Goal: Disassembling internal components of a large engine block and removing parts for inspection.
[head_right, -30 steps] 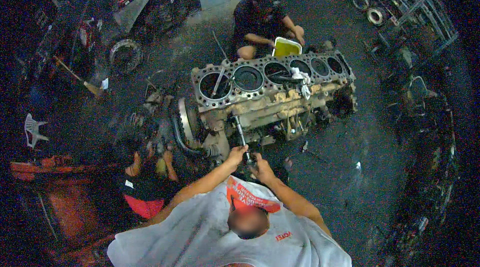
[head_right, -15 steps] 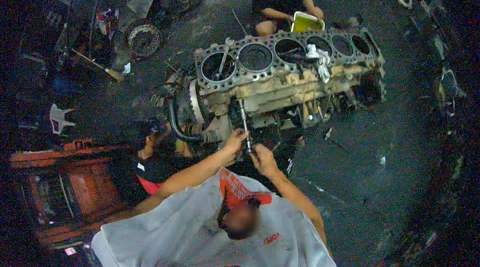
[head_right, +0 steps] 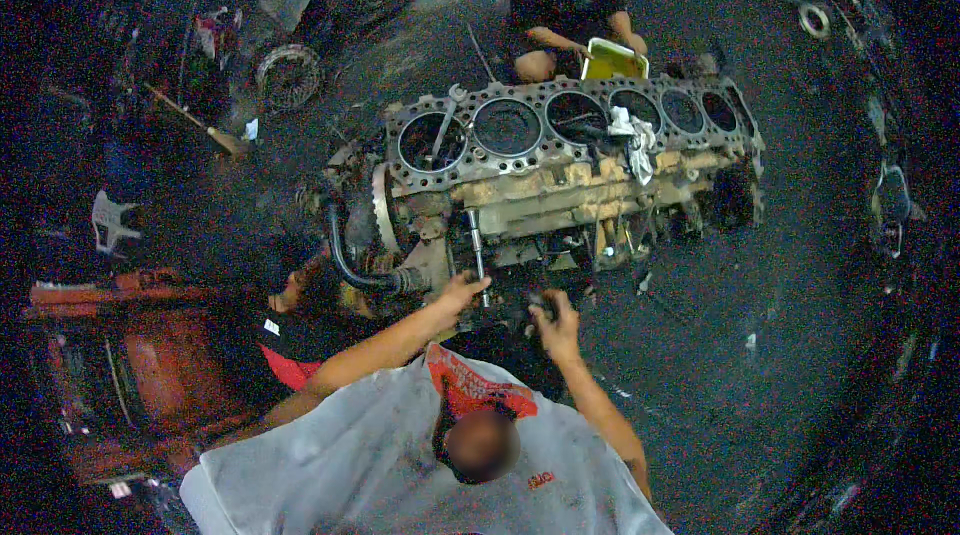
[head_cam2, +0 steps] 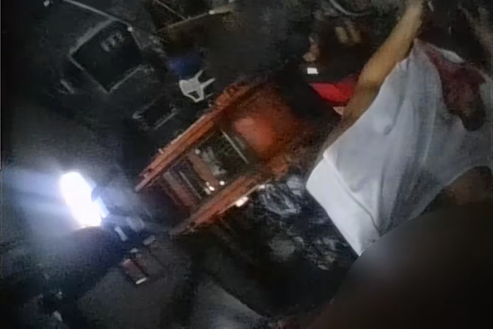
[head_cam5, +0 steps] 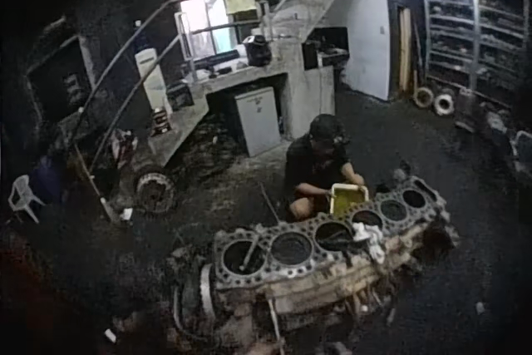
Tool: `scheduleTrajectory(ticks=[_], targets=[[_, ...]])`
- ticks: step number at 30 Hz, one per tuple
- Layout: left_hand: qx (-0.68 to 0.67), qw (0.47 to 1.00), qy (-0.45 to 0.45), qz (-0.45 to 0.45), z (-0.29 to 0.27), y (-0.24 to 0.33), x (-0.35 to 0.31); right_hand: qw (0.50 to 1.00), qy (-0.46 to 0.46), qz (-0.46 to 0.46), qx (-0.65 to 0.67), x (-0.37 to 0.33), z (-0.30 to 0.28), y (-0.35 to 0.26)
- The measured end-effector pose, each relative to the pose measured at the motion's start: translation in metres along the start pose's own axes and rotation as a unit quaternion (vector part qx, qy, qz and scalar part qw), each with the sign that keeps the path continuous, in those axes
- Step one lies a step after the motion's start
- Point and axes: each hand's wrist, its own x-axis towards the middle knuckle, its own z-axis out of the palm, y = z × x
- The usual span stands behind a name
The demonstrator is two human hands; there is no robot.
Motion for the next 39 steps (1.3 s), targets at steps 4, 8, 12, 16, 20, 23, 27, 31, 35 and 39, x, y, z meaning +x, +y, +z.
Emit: scheduleTrajectory(ticks=[4, 8, 12, 16, 20, 23, 27, 31, 35, 39], targets=[[-0.044, 0.998, 0.001, 0.047, 0.001, -0.015, 0.004, 0.992, 0.059, -0.104, -0.039, 0.08, -0.016, -0.03], [-0.219, 0.975, -0.047, 0.0, 0.0, -0.025, 0.001, 0.971, 0.023, -0.218, -0.095, 0.188, 0.0, -0.074], [-0.322, 0.945, -0.05, 0.003, 0.006, -0.03, 0.003, 0.949, -0.039, -0.208, -0.232, 0.292, 0.042, -0.101], [-0.361, 0.932, 0.024, -0.005, 0.018, -0.043, 0.008, 0.894, -0.045, -0.286, -0.343, 0.349, 0.094, -0.097], [-0.427, 0.903, 0.021, -0.032, 0.018, -0.052, 0.008, 0.881, 0.029, -0.322, -0.345, 0.334, 0.117, -0.09], [-0.477, 0.877, -0.027, -0.05, 0.015, -0.049, 0.006, 0.843, 0.158, -0.425, -0.288, 0.278, 0.112, -0.083], [-0.459, 0.887, -0.009, -0.045, 0.019, -0.045, 0.004, 0.97, 0.044, -0.187, -0.151, 0.168, 0.085, -0.041], [-0.391, 0.92, -0.02, -0.027, 0.016, -0.048, 0.005, 0.953, -0.245, 0.178, 0.009, 0.11, 0.073, 0.001], [-0.458, 0.882, -0.087, -0.06, 0.01, -0.048, 0.005, 0.922, -0.325, 0.194, 0.082, 0.095, 0.074, 0.019], [-0.414, 0.906, -0.081, -0.034, 0.012, -0.044, 0.001, 0.925, -0.304, 0.226, 0.014, 0.094, 0.082, 0.018]])
